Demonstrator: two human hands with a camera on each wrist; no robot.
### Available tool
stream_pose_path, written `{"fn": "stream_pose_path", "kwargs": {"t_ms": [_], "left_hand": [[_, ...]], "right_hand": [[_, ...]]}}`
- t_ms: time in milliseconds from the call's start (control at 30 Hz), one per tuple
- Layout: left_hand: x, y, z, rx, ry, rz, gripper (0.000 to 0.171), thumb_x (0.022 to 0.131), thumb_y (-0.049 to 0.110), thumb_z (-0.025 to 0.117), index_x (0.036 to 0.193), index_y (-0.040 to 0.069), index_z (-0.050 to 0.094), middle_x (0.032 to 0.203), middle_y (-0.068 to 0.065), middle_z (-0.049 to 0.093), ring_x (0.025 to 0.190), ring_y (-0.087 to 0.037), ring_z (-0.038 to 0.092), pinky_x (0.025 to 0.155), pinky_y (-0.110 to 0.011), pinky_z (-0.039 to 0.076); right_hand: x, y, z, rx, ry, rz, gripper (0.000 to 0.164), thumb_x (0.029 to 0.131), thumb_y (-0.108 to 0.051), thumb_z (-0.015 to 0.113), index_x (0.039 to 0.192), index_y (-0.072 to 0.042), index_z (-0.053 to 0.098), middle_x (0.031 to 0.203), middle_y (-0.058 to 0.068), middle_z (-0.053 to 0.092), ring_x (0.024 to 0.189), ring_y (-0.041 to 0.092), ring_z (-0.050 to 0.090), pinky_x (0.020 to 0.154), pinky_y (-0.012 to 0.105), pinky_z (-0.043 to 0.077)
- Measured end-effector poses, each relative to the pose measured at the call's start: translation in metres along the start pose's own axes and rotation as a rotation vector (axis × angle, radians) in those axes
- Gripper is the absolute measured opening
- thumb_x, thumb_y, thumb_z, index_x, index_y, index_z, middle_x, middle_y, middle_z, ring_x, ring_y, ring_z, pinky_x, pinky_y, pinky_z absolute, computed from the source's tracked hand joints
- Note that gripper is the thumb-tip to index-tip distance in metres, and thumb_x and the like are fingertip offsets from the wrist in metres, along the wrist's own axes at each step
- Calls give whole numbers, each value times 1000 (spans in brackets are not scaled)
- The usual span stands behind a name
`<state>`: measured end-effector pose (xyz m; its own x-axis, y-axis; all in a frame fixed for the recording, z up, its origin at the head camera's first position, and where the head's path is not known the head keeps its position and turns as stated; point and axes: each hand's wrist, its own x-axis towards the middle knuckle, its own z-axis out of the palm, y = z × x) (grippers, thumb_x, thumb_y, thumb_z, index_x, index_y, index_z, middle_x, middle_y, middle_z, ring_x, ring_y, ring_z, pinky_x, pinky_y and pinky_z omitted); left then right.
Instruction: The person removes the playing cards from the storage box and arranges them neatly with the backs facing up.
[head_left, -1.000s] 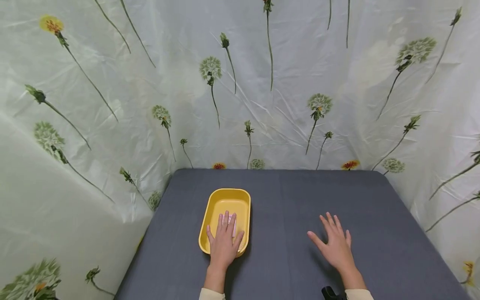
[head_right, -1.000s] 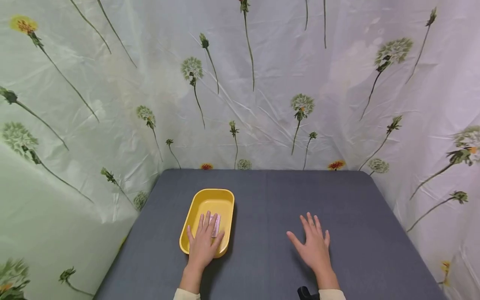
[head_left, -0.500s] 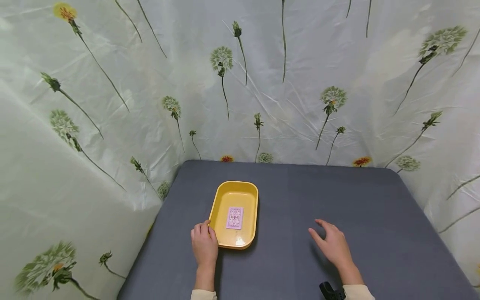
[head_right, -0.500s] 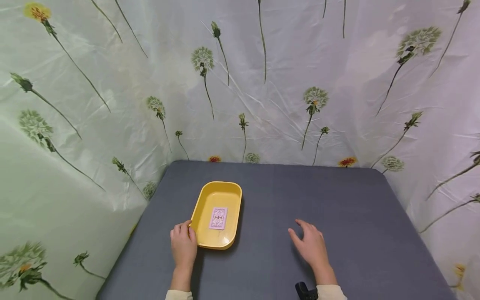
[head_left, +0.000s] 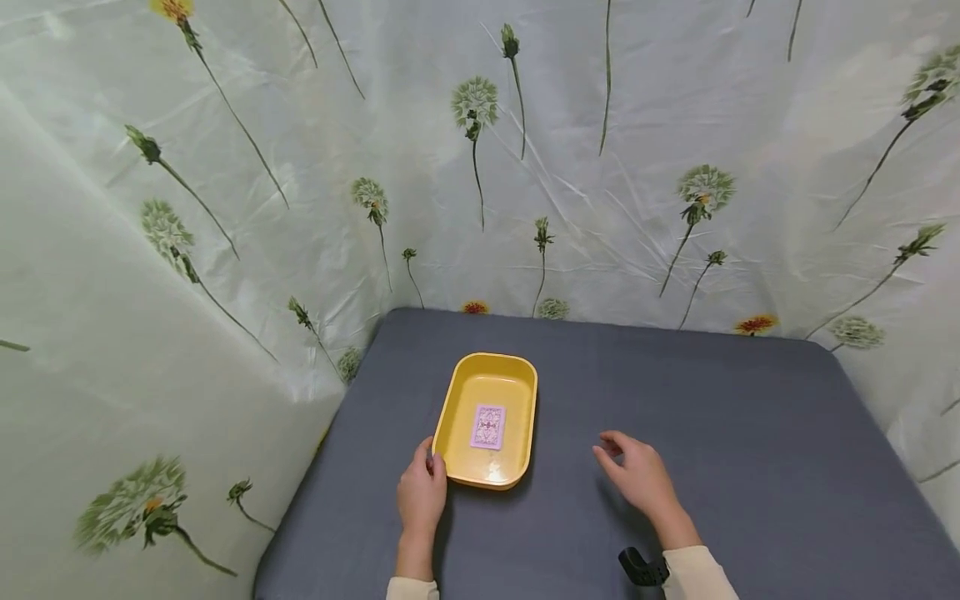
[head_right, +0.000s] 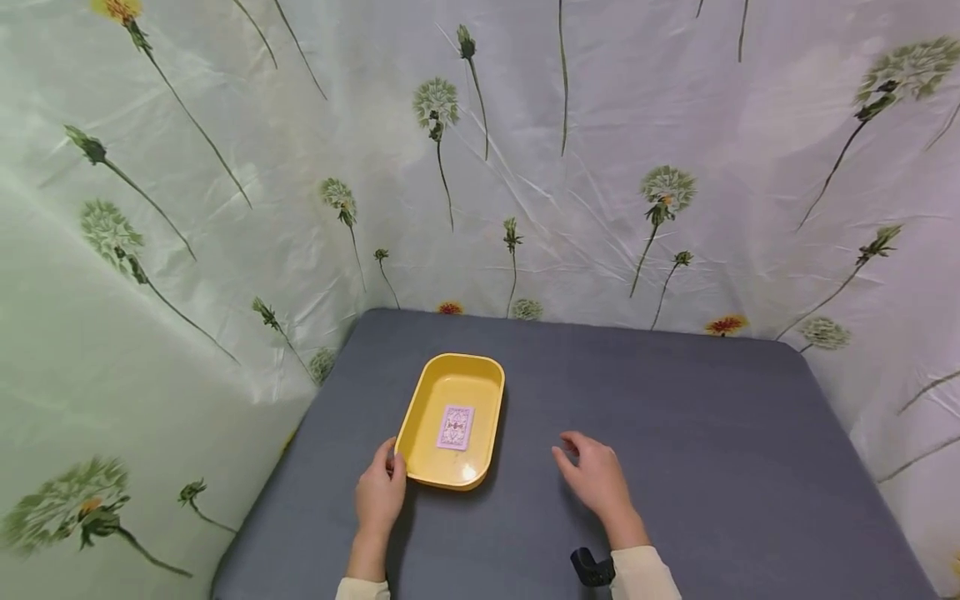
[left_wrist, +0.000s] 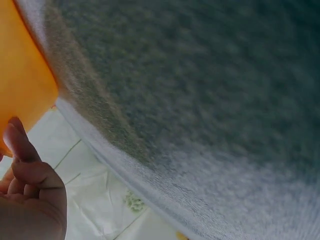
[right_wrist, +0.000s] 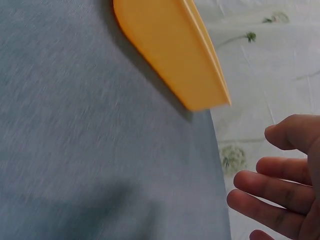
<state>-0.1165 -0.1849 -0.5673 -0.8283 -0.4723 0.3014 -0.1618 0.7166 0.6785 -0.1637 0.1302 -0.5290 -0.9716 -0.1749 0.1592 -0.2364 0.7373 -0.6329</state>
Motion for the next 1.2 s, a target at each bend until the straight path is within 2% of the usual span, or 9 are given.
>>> {"fn": "stream_pose_path", "kwargs": {"t_ms": [100,367,633,767,933,1100,1200], "left_hand": [[2,0,-2,-57,-23,-23,32,91,10,61,122,1,64,63,3,45,52,-14,38,52,-32,32],[7,-2,0,-153,-89,-18,36,88,6,64,124,3,63,65,6,43,52,-7,38,52,-27,33],[5,-4,-1,-168,-86,-14,35,87,5,65,122,1,63,64,6,41,52,-6,37,51,-25,32],[5,-2,-3,-176,-98,-47,36,88,5,65,123,0,62,64,5,40,52,-8,36,50,-25,31],[6,-1,-2,-180,-109,-70,36,89,6,64,125,1,61,65,5,40,53,-9,37,51,-25,31],[5,-3,-2,-181,-103,-66,36,88,6,63,124,1,61,65,6,40,53,-8,36,51,-25,30],[3,-6,-1,-190,-89,-45,35,87,4,64,122,0,62,64,7,39,52,-6,35,50,-25,30]], "right_hand": [[11,-12,6,-6,-18,-37,33,93,-21,66,118,1,65,103,11,67,93,28,63,79,49,50],[43,-53,14,41,-64,-140,32,92,-22,67,116,0,67,102,9,67,92,26,63,79,46,50],[81,-91,45,108,-184,-215,27,87,-16,71,109,0,68,97,7,65,91,27,62,82,44,50],[97,-96,65,80,-275,-220,32,87,-18,73,113,0,67,105,10,65,98,28,61,87,45,48],[110,-95,86,2,-394,-222,47,82,-20,78,120,3,63,117,15,62,108,31,58,95,46,44],[113,-93,106,-118,-470,-273,59,75,-22,83,122,5,60,118,16,59,108,31,56,98,43,42],[111,-93,117,-177,-497,-278,74,71,-25,86,132,3,54,129,18,55,119,33,52,103,44,38]]}}
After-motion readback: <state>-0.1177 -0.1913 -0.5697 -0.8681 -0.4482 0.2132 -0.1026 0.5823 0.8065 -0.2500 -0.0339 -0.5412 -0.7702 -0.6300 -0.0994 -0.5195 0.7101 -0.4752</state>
